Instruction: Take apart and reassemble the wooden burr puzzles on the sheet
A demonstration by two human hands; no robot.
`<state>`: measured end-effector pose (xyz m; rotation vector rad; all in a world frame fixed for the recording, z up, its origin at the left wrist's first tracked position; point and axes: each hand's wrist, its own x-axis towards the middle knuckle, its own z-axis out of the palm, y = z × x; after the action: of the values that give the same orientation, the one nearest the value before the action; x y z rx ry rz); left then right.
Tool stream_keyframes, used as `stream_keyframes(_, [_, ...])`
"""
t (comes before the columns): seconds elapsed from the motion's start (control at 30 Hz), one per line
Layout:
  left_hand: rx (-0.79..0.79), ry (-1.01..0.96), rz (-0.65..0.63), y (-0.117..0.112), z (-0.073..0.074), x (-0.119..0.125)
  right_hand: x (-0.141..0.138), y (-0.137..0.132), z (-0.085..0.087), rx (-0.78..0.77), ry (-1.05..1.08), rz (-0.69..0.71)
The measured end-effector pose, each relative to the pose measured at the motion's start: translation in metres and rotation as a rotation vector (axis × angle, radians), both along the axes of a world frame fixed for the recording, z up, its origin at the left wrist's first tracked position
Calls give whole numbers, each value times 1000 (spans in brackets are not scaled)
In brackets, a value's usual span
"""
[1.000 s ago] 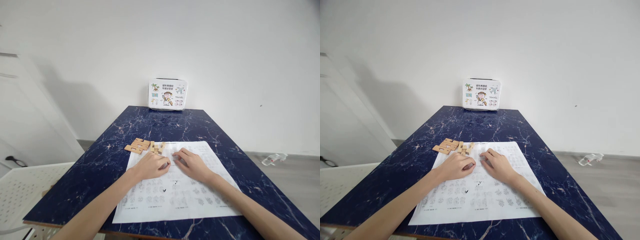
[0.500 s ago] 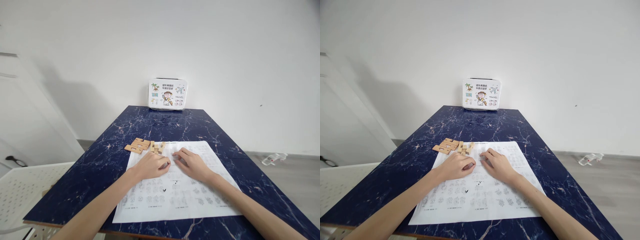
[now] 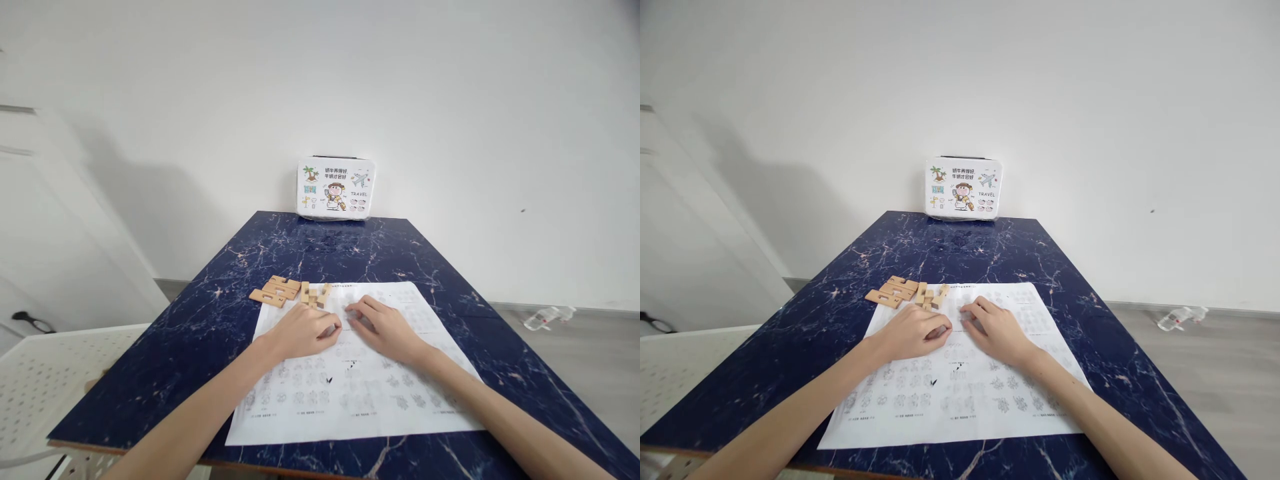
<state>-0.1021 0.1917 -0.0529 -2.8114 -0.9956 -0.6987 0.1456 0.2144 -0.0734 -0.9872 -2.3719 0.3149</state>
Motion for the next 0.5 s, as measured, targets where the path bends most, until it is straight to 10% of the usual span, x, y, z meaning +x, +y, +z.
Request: stream_keyframes(0.5, [-30, 4, 2, 0, 0, 0, 1, 1, -2, 4, 3, 5])
